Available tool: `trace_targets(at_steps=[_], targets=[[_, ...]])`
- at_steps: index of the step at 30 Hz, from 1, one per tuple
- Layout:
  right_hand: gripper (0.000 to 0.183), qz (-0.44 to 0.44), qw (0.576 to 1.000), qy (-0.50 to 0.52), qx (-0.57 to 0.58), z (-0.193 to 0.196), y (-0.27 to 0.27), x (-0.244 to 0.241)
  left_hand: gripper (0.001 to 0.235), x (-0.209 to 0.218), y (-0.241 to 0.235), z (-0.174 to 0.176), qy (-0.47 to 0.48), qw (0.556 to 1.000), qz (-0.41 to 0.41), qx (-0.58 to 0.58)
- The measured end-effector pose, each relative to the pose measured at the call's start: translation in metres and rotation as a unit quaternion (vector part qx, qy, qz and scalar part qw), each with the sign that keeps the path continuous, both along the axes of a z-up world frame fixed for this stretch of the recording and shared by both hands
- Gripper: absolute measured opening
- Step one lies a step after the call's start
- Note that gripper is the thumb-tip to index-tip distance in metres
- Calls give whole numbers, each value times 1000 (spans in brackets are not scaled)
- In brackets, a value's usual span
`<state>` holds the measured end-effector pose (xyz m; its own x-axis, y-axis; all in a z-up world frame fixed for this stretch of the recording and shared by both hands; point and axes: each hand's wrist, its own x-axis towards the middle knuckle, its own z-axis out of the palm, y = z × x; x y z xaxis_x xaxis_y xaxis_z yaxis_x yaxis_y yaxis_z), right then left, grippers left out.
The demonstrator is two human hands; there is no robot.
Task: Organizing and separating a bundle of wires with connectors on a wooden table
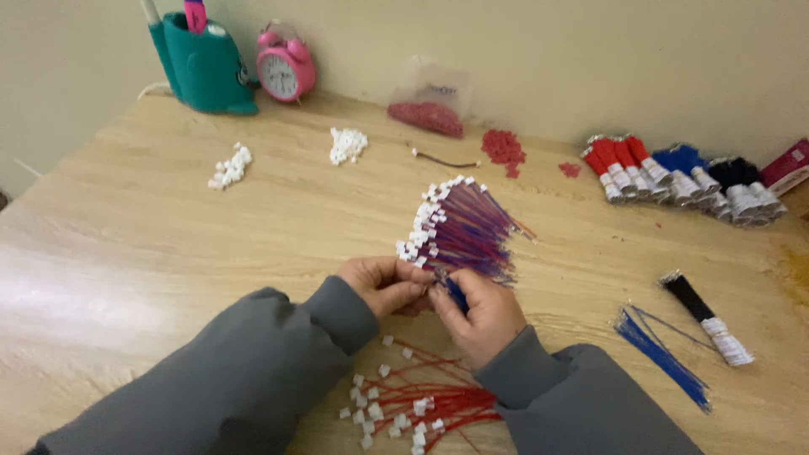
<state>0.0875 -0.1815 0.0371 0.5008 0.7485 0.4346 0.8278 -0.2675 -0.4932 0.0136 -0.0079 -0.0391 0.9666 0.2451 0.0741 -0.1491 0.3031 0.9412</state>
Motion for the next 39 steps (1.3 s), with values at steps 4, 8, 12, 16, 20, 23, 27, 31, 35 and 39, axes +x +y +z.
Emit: trace_targets(at_steps=[4,8,12,16,20,23,27,31,35,39], targets=[[15,-50,996,79,11,5,1,-9,16,-5,-9,23,64,997,42,-32],[23,-58,990,125,40,16,2,-14,15,-4,-1,24,74,996,57,6],[30,-45,982,113,142,31,0,-1,16,-2,12,24,98,960,109,237],[25,-94,980,91,150,23,-11,3,29,-27,16,69,74,903,139,399],[28,-75,979,156,111,13,-6,-1,35,-32,22,56,142,805,-47,573],[29,-32,981,181,59,6,-2,-1,31,-35,18,62,159,766,-124,610],[22,-8,986,166,8,-6,-2,4,19,-27,25,46,133,750,-164,627],[23,-9,985,175,-10,-12,-2,12,14,-32,21,67,157,773,-133,600],[23,6,985,167,-46,-8,-3,12,8,-31,21,64,93,823,-63,557],[21,52,992,115,-14,2,-4,8,6,-28,19,54,49,932,-25,359]])
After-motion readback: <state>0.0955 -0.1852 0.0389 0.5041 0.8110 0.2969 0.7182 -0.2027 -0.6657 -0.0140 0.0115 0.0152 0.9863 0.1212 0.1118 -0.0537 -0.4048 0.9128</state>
